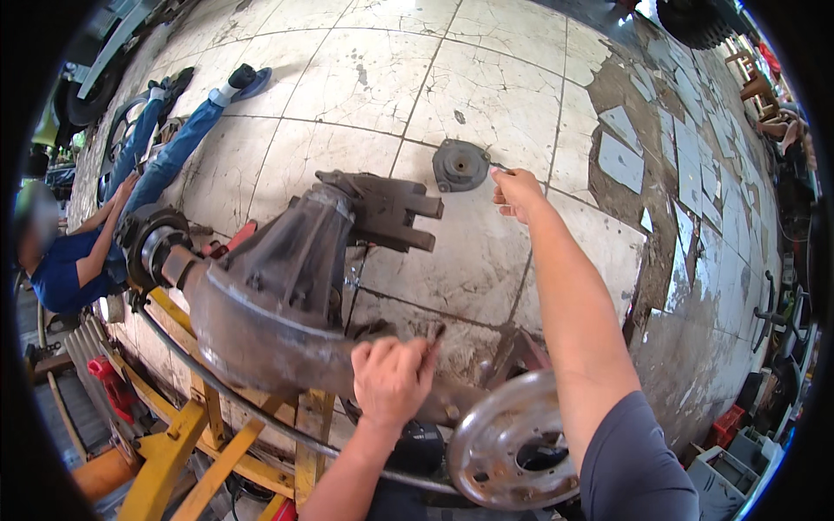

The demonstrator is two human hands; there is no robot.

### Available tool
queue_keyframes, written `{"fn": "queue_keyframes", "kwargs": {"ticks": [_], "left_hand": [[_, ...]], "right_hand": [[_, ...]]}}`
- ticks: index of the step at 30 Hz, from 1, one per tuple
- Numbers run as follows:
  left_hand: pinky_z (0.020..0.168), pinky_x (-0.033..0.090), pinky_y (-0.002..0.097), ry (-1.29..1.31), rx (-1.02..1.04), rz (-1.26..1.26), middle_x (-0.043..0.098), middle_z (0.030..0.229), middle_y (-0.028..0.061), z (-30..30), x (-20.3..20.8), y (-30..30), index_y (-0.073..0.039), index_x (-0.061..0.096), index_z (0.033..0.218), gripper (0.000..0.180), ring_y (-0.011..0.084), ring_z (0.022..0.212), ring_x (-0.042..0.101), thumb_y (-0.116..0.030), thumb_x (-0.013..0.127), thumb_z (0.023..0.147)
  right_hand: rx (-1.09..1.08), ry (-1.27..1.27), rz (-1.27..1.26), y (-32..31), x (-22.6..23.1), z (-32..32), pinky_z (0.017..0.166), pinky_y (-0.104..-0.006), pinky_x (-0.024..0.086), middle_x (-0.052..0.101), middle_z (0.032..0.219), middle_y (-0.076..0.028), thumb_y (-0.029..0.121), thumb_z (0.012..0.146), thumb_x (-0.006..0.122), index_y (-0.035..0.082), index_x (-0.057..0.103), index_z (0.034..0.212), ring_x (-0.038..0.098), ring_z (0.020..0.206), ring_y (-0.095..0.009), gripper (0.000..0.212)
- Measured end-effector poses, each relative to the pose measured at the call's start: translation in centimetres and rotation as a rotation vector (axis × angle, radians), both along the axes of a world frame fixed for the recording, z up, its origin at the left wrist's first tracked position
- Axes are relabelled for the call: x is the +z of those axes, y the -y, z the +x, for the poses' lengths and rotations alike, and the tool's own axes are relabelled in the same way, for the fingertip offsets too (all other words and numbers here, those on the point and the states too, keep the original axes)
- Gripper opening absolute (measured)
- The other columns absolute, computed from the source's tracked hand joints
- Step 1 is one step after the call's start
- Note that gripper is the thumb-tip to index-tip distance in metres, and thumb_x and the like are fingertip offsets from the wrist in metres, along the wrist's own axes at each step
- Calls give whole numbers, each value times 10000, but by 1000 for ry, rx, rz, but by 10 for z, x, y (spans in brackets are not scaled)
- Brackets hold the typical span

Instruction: The person scrubs the surface of a brake drum with a sanding block, then uses a metal file to scrape the inner rim. They continue sanding the drum and later sand a separate brake shoe component.

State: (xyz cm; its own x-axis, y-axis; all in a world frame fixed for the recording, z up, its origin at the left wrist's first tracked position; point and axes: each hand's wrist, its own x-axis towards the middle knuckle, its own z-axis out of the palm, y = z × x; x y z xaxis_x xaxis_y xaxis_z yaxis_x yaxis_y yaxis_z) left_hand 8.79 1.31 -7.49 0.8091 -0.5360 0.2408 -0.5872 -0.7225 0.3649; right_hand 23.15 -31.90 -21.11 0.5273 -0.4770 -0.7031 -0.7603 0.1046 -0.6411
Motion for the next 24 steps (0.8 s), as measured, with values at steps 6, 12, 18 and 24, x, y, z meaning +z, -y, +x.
{"fn": "queue_keyframes", "kwargs": {"ticks": [6, 12, 18, 24], "left_hand": [[850, 356, 339, -155, -3, 47, 639, 816, -109, 0, 3, -5, -237, 690, 940, 234, 97, 869, 651, -242, 845, 765], [840, 337, 351, -226, -6, 39, 684, 828, -126, 6, 7, -4, -225, 672, 932, 291, 107, 855, 667, -208, 891, 741], [841, 336, 353, -205, 25, 33, 686, 830, -129, 2, 6, -4, -230, 674, 932, 287, 111, 867, 668, -208, 889, 744], [844, 361, 366, -159, 21, 32, 657, 780, -82, 6, 7, -1, -205, 684, 904, 228, 133, 886, 671, -210, 876, 783]], "right_hand": [[-142, -125, 41, -14, -91, 40, 854, -502, 566, 603, 1295, -169, 412, 981, 726, -10, 560, 1390, 620, 1111, -312, 611], [-135, -186, -9, -25, -117, 70, 897, -535, 575, 585, 1366, -183, 420, 934, 776, -21, 561, 1404, 605, 1145, -335, 680], [-277, -148, 17, -33, -129, 73, 804, -508, 589, 655, 1219, -177, 327, 809, 820, -38, 617, 1254, 655, 1049, -325, 610], [149, -189, -497, -51, -79, 53, 1008, -434, 547, 665, 1301, -294, 324, 723, 822, -84, 442, 1401, 662, 1221, -403, 879]]}}
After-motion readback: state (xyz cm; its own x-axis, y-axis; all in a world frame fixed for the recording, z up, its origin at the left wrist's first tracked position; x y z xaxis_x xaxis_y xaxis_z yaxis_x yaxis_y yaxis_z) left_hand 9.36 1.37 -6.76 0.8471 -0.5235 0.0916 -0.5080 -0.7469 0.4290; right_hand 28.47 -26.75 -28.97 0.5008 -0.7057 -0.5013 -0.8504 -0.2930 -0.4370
